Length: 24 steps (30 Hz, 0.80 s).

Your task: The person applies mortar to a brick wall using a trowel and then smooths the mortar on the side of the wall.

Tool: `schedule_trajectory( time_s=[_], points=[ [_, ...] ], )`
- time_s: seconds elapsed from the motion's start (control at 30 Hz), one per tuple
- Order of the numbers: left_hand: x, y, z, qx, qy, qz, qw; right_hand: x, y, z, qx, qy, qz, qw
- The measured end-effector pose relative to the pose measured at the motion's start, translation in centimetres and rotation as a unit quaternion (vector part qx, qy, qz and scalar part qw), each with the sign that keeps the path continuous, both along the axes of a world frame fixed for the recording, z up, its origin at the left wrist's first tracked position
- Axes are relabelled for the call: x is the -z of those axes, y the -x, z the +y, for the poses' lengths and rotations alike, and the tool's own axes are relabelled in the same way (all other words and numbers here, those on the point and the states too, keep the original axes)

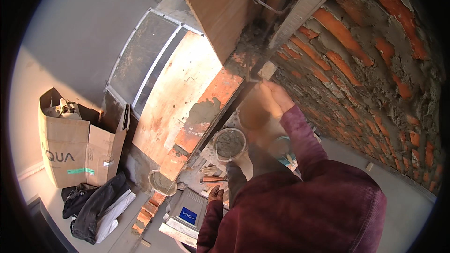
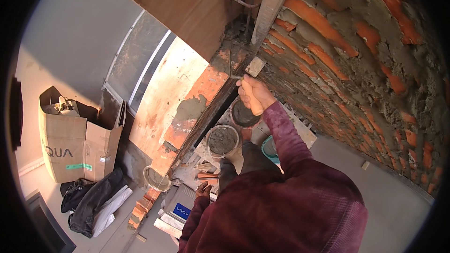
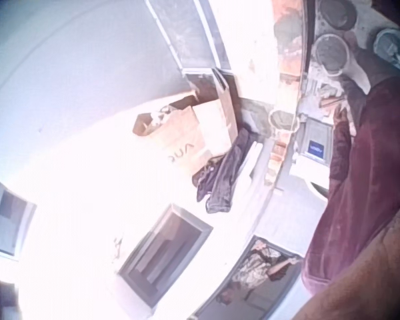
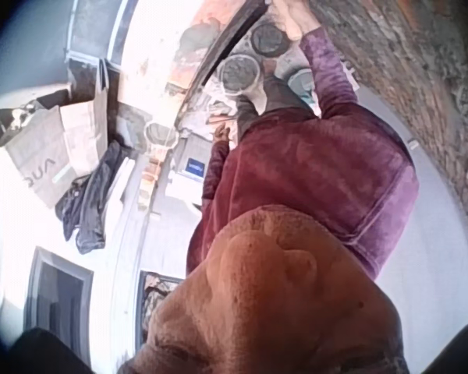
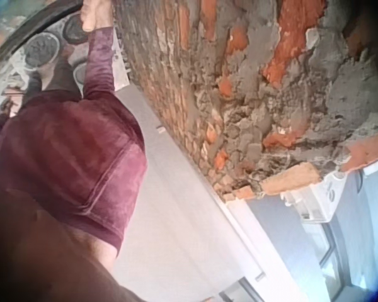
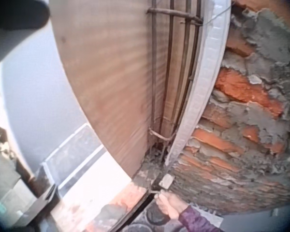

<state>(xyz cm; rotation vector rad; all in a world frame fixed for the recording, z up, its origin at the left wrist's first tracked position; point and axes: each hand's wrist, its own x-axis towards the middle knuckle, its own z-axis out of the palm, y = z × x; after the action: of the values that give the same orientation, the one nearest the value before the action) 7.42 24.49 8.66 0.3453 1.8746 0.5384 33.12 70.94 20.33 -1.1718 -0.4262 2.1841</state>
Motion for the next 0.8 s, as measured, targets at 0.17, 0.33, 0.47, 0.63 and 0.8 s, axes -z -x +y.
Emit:
schedule_trajectory(
  time_s=[0.17, 0.33, 0.47, 0.63, 0.8],
  points=[
    [0.7, 0.1, -0.8, -0.008, 0.008, -0.007, 1.0, 1.7, -2.1, 2.5, -0.111, -0.005, -0.114, 0.987],
    [1.8, 0.1, -3.0, -0.026, 0.061, -0.007, 0.998, -3.9, 0.1, 0.2, -0.134, -0.099, -0.303, 0.938],
    [3.8, 0.1, -4.8, -0.012, 0.077, 0.005, 0.997, -1.8, -1.0, 0.5, -0.135, -0.016, -0.241, 0.961],
    [2.5, -0.8, -1.6, -0.061, 0.043, -0.011, 0.997, -2.4, -0.6, -0.3, -0.126, -0.055, -0.205, 0.969],
    [1.3, -2.8, 0.2, -0.079, 0.035, -0.042, 0.995, 1.2, 0.1, 3.0, 0.103, 0.049, 0.164, 0.98]
  ],
)
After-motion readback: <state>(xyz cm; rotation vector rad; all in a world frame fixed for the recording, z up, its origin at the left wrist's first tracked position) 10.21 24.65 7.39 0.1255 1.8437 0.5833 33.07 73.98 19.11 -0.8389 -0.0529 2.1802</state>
